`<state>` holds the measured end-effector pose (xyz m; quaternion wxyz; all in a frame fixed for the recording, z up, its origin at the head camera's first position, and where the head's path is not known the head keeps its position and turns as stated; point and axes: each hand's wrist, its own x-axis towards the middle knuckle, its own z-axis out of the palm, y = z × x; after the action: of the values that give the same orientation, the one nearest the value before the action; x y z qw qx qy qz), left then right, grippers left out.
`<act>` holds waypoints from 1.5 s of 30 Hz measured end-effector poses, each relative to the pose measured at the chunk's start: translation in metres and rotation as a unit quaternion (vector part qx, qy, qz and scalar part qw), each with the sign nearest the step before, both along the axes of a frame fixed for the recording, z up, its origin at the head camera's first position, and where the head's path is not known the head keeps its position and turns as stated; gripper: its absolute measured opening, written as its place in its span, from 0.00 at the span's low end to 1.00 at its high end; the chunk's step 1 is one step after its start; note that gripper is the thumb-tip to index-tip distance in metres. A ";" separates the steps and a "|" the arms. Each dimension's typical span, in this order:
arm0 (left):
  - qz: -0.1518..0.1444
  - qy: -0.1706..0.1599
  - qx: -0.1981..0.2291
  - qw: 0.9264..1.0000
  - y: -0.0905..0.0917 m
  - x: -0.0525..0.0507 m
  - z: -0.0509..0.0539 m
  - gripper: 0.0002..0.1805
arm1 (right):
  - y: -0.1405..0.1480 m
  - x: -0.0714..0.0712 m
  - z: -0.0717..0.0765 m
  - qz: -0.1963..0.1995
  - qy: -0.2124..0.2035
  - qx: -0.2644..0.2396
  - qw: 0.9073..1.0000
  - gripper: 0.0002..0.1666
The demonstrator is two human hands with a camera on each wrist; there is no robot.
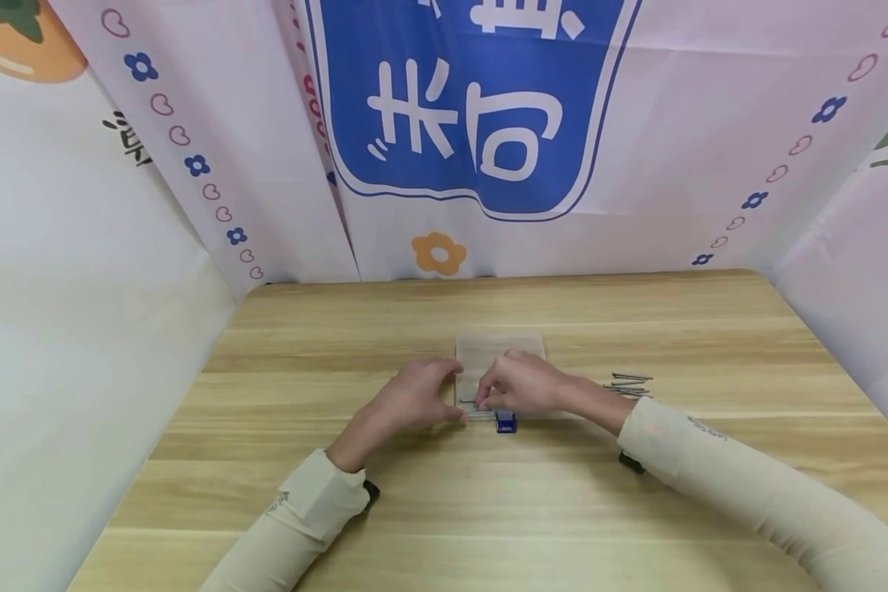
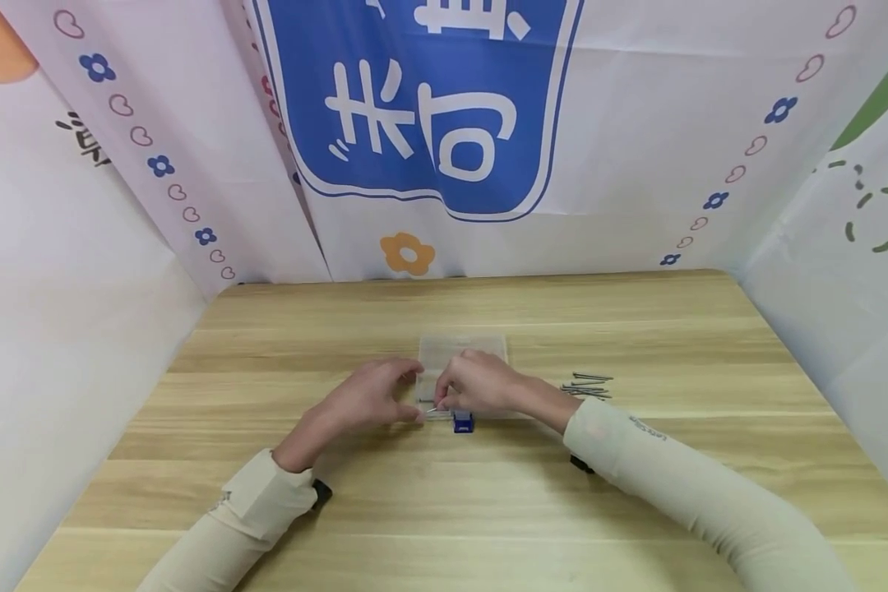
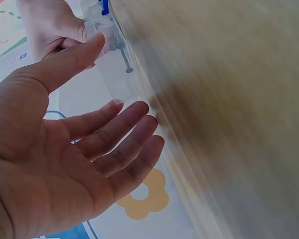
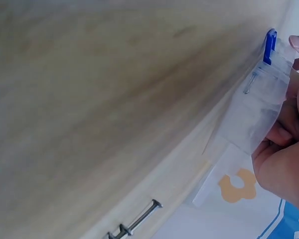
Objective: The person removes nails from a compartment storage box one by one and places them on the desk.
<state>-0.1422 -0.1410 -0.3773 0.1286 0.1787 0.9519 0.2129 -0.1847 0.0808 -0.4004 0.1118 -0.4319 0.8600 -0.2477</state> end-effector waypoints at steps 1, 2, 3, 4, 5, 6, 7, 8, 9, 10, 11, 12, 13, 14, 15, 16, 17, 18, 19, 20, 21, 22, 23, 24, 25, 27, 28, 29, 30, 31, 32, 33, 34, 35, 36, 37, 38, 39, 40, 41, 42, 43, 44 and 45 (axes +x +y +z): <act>0.000 0.000 0.000 1.000 0.000 0.000 0.000 0.40 | 0.001 0.000 0.000 0.003 0.001 -0.001 1.000 0.03; 0.001 0.000 0.000 1.000 0.000 0.000 0.000 0.39 | 0.002 0.000 0.001 0.004 0.000 -0.003 1.000 0.03; 0.001 -0.001 0.000 1.000 0.001 0.000 0.000 0.39 | 0.003 0.000 0.001 0.006 0.000 -0.005 1.000 0.04; 0.002 -0.001 0.000 1.000 0.001 0.000 0.000 0.39 | 0.004 -0.001 0.003 0.005 0.000 -0.008 1.000 0.04; 0.003 -0.001 0.001 1.000 0.001 0.000 0.000 0.39 | 0.004 -0.001 0.004 0.003 0.002 -0.011 1.000 0.04; 0.004 -0.001 0.001 1.000 0.001 0.000 0.000 0.39 | 0.005 -0.001 0.005 0.000 0.003 -0.016 1.000 0.05; 0.005 -0.002 0.001 1.000 0.001 0.000 0.000 0.38 | 0.006 -0.002 0.007 -0.003 0.007 -0.020 1.000 0.05; 0.006 -0.001 0.001 1.000 0.001 0.000 0.001 0.38 | 0.007 -0.002 0.009 -0.006 0.009 -0.026 1.000 0.05; 0.006 0.000 0.001 1.000 0.001 -0.001 0.001 0.38 | 0.008 -0.002 0.011 -0.009 0.011 -0.030 0.999 0.05; 0.006 0.001 0.001 1.000 0.001 -0.001 0.001 0.38 | 0.009 -0.003 0.013 -0.013 0.013 -0.034 0.999 0.05; 0.005 0.002 0.001 1.000 0.001 -0.001 0.001 0.37 | 0.011 -0.003 0.015 -0.015 0.012 -0.038 0.999 0.05; 0.004 0.003 0.000 1.000 0.001 -0.001 0.001 0.37 | 0.012 -0.003 0.017 -0.016 0.011 -0.040 0.999 0.05; 0.003 0.004 -0.001 1.000 0.001 -0.001 0.001 0.37 | 0.014 -0.003 0.019 -0.018 0.008 -0.042 0.999 0.06; 0.003 0.004 -0.002 1.000 0.001 -0.001 0.000 0.37 | 0.016 -0.003 0.022 -0.019 0.004 -0.045 0.999 0.06; 0.003 0.005 -0.003 1.000 0.001 -0.001 0.000 0.37 | 0.018 -0.003 0.024 -0.021 0.002 -0.047 0.999 0.06; 0.003 0.005 -0.004 1.000 0.001 -0.001 0.000 0.37 | 0.020 -0.003 0.027 -0.023 0.000 -0.050 0.998 0.07; 0.004 0.005 -0.005 1.000 0.001 -0.001 0.000 0.38 | 0.022 -0.002 0.029 -0.026 -0.002 -0.052 0.998 0.07; 0.005 0.006 -0.006 1.000 0.001 -0.001 -0.001 0.38 | 0.025 -0.003 0.032 -0.029 -0.004 -0.054 0.998 0.07; 0.006 0.006 -0.007 1.000 0.001 -0.001 -0.001 0.38 | 0.027 -0.003 0.034 -0.032 -0.006 -0.056 0.998 0.07; 0.008 0.006 -0.006 1.000 0.001 -0.001 -0.001 0.38 | 0.030 -0.002 0.037 -0.036 -0.008 -0.056 0.998 0.07; 0.009 0.007 -0.006 1.000 0.001 -0.001 -0.001 0.38 | 0.034 -0.002 0.039 -0.040 -0.009 -0.056 0.998 0.07; 0.010 0.007 -0.005 1.000 0.001 -0.001 -0.001 0.38 | 0.037 -0.002 0.040 -0.044 -0.010 -0.054 0.997 0.07; 0.010 0.008 -0.005 1.000 0.001 0.000 -0.001 0.37 | 0.041 -0.002 0.042 -0.049 -0.011 -0.052 0.997 0.08; 0.010 0.009 -0.005 1.000 0.001 0.000 -0.001 0.37 | 0.044 -0.003 0.043 -0.054 -0.013 -0.050 0.997 0.08; 0.010 0.010 -0.006 1.000 0.001 0.000 0.000 0.37 | 0.048 -0.003 0.043 -0.059 -0.013 -0.047 0.997 0.08; 0.009 0.010 -0.005 1.000 0.001 0.001 0.000 0.36 | 0.056 -0.003 0.043 -0.068 -0.012 -0.042 0.997 0.07; 0.009 0.010 -0.006 1.000 0.001 0.001 0.000 0.36 | 0.060 -0.003 0.043 -0.073 -0.011 -0.041 0.996 0.07; 0.009 0.010 -0.006 1.000 0.001 0.001 0.000 0.36 | 0.064 -0.003 0.043 -0.077 -0.008 -0.039 0.996 0.07; 0.009 0.009 -0.006 1.000 0.001 0.002 0.001 0.36 | 0.068 -0.003 0.042 -0.079 -0.006 -0.038 0.996 0.07; 0.009 0.009 -0.005 1.000 0.001 0.002 0.001 0.36 | 0.071 -0.003 0.041 -0.082 -0.002 -0.036 0.996 0.06; 0.009 0.009 -0.004 1.000 0.001 0.002 0.001 0.36 | 0.075 -0.003 0.041 -0.085 0.001 -0.033 0.996 0.06; 0.009 0.008 -0.003 1.000 0.001 0.002 0.001 0.35 | 0.079 -0.003 0.040 -0.087 0.005 -0.030 0.996 0.06; 0.009 0.009 -0.003 1.000 0.000 0.002 0.001 0.34 | 0.082 -0.002 0.039 -0.090 0.007 -0.025 0.996 0.05; 0.008 0.008 -0.002 1.000 0.000 0.002 0.001 0.34 | 0.086 -0.002 0.038 -0.092 0.009 -0.021 0.995 0.05; 0.008 0.008 -0.001 1.000 0.000 0.002 0.001 0.34 | 0.090 -0.002 0.038 -0.095 0.008 -0.017 0.995 0.05; 0.007 0.008 0.000 1.000 0.000 0.002 0.001 0.34 | 0.093 -0.002 0.037 -0.097 0.009 -0.013 0.995 0.05; 0.007 0.007 0.000 1.000 0.000 0.002 0.000 0.34 | 0.097 -0.002 0.036 -0.100 0.008 -0.010 0.995 0.05; 0.008 0.007 0.000 1.000 0.000 0.002 0.000 0.34 | 0.101 -0.001 0.036 -0.103 0.007 -0.008 0.995 0.05; 0.007 0.007 0.000 1.000 0.000 0.002 0.000 0.35 | 0.105 -0.001 0.036 -0.106 0.007 -0.006 0.994 0.06; 0.008 0.006 0.000 1.000 0.000 0.002 0.000 0.35 | 0.109 0.000 0.036 -0.109 0.006 -0.005 0.994 0.06; 0.008 0.005 0.000 1.000 0.000 0.002 0.000 0.35 | 0.112 0.000 0.035 -0.112 0.005 -0.004 0.994 0.06; 0.007 0.005 -0.001 1.000 0.000 0.002 0.000 0.35 | 0.116 0.001 0.035 -0.115 0.005 -0.002 0.993 0.06; 0.007 0.005 -0.001 1.000 0.000 0.002 0.000 0.35 | 0.120 0.001 0.035 -0.118 0.004 -0.001 0.993 0.06; 0.007 0.005 -0.002 1.000 0.000 0.002 0.000 0.35 | 0.123 0.002 0.034 -0.121 0.004 0.000 0.993 0.06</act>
<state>-0.1405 -0.1409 -0.3770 0.1229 0.1732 0.9540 0.2115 -0.1829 0.2042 -0.3660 0.0778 -0.3253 0.9065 -0.2579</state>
